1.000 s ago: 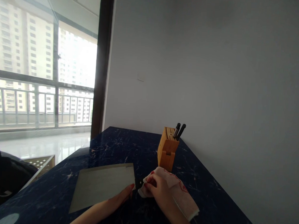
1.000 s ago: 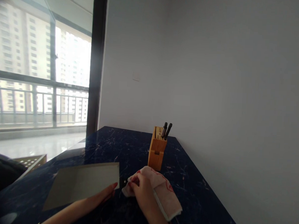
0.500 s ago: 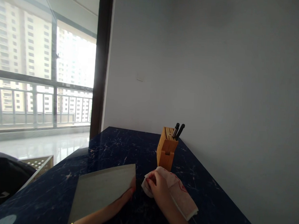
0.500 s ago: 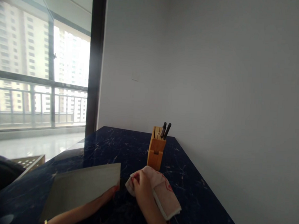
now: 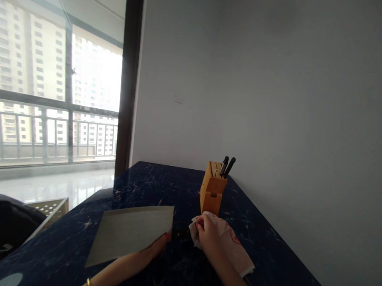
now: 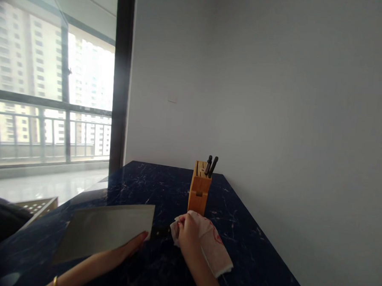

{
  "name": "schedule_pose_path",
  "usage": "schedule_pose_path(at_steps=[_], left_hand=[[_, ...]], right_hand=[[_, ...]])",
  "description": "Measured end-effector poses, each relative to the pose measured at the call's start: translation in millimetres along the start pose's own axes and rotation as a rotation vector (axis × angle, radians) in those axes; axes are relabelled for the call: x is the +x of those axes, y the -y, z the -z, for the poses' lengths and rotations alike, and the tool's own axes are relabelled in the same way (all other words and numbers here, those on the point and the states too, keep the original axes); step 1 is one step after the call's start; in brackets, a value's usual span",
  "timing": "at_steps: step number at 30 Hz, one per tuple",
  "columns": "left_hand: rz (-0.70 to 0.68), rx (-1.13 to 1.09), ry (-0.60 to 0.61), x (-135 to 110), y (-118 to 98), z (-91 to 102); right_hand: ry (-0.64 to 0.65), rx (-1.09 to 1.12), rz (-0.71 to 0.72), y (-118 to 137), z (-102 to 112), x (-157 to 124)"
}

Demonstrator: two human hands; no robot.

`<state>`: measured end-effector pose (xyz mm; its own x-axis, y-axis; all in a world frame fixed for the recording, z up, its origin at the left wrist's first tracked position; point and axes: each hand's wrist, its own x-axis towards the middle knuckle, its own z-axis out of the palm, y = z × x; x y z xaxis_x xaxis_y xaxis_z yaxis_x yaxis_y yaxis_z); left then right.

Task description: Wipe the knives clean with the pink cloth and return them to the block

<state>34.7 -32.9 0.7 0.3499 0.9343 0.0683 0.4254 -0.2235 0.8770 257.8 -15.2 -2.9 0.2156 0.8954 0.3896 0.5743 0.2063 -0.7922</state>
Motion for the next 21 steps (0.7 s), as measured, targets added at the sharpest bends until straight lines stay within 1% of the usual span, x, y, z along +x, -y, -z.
schedule_pose_path(at_steps=[2,7,10,15,18,21], left_hand=[[-0.006,0.009,-0.039,1.5,-1.3,1.3],[-0.015,-0.052,-0.034,8.1,0.8,2.1],[-0.004,-0.077,-0.065,12.5,4.9,-0.4],[-0.016,-0.151,-0.05,13.0,4.7,-2.8],[-0.04,-0.182,-0.065,11.3,1.5,-4.2],[-0.035,-0.186,-0.077,10.3,-0.8,-5.9]], right_hand=[[-0.016,0.01,-0.005,-2.0,2.2,0.6],[-0.023,0.04,0.015,1.2,10.6,-0.1],[-0.016,0.045,0.017,5.6,12.5,-1.7],[0.0,0.048,0.027,6.4,12.7,-2.8],[-0.001,0.046,0.029,3.4,11.1,-2.8],[0.01,0.048,0.033,1.4,6.7,-4.1]])
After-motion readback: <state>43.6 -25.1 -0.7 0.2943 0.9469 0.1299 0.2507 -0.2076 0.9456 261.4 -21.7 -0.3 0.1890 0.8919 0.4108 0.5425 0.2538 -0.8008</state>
